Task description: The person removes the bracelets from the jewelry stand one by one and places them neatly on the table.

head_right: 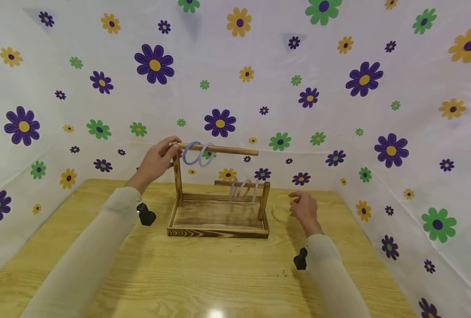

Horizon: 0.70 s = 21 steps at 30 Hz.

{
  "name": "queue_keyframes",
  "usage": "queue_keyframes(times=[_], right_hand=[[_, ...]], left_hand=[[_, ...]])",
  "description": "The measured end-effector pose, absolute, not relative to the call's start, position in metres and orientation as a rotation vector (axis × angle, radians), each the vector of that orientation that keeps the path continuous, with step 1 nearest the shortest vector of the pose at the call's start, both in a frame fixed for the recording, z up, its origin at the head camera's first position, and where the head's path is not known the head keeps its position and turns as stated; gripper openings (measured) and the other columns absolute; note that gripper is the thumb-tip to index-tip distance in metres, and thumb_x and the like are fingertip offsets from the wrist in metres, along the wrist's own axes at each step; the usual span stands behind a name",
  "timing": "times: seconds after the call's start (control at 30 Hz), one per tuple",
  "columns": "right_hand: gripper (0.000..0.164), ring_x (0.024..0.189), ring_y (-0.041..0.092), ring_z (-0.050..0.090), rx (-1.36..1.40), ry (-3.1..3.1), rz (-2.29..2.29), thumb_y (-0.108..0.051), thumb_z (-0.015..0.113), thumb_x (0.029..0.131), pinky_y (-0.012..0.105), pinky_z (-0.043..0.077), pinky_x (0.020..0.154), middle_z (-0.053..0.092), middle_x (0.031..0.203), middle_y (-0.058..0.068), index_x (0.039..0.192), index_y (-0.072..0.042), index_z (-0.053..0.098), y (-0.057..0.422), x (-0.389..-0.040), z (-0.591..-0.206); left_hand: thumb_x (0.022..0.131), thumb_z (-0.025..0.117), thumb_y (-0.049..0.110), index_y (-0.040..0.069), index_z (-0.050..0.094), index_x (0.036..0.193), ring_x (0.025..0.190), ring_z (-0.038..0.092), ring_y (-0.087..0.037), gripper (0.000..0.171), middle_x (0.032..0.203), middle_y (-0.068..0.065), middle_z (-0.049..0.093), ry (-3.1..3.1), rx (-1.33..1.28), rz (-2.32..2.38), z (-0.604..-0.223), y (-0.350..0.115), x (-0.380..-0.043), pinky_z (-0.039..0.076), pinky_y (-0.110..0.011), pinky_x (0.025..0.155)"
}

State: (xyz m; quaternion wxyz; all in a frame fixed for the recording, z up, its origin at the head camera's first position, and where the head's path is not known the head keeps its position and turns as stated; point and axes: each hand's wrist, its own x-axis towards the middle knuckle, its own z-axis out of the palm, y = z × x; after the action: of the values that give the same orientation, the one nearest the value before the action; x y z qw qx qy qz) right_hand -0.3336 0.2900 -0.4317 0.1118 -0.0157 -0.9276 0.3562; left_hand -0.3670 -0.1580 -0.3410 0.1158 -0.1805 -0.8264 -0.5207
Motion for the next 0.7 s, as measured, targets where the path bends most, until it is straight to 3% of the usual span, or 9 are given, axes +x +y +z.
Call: queue_keyframes(times=[0.3, 0.5, 0.7], right_hand=[[0.031, 0.080, 0.038, 0.076, -0.091, -2.752, 1.055, 0.004, 0.059, 0.097, 0.029, 0.062, 0.058, 0.071, 0.109, 0.035, 0.126, 0.009, 0.067, 0.289, -0.335, -0.438], [0.031, 0.080, 0.038, 0.076, -0.100, -2.753, 1.075, 0.004, 0.059, 0.097, 0.030, 0.062, 0.059, 0.071, 0.109, 0.036, 0.126, 0.010, 0.067, 0.292, -0.335, -0.441], [0.031, 0.076, 0.035, 0.076, -0.111, -2.764, 1.095, 0.002, 0.059, 0.098, 0.030, 0.062, 0.059, 0.070, 0.110, 0.036, 0.127, 0.010, 0.066, 0.294, -0.335, -0.443]], left_hand=[[0.112, 0.042, 0.033, 0.016, 0.054, 0.142, 0.114, 0.068, -0.032, 0.037, 0.128, -0.025, 0.065, -2.417, -0.522, -1.515, -0.338, -0.157, -0.364, 0.051, -0.036, 0.081], [0.112, 0.042, 0.032, 0.016, 0.054, 0.143, 0.117, 0.067, -0.034, 0.037, 0.128, -0.025, 0.064, -2.424, -0.516, -1.519, -0.337, -0.157, -0.363, 0.052, -0.042, 0.086], [0.113, 0.040, 0.023, 0.009, 0.050, 0.147, 0.123, 0.064, -0.041, 0.038, 0.131, -0.027, 0.062, -2.432, -0.499, -1.559, -0.338, -0.156, -0.366, 0.051, -0.054, 0.094]])
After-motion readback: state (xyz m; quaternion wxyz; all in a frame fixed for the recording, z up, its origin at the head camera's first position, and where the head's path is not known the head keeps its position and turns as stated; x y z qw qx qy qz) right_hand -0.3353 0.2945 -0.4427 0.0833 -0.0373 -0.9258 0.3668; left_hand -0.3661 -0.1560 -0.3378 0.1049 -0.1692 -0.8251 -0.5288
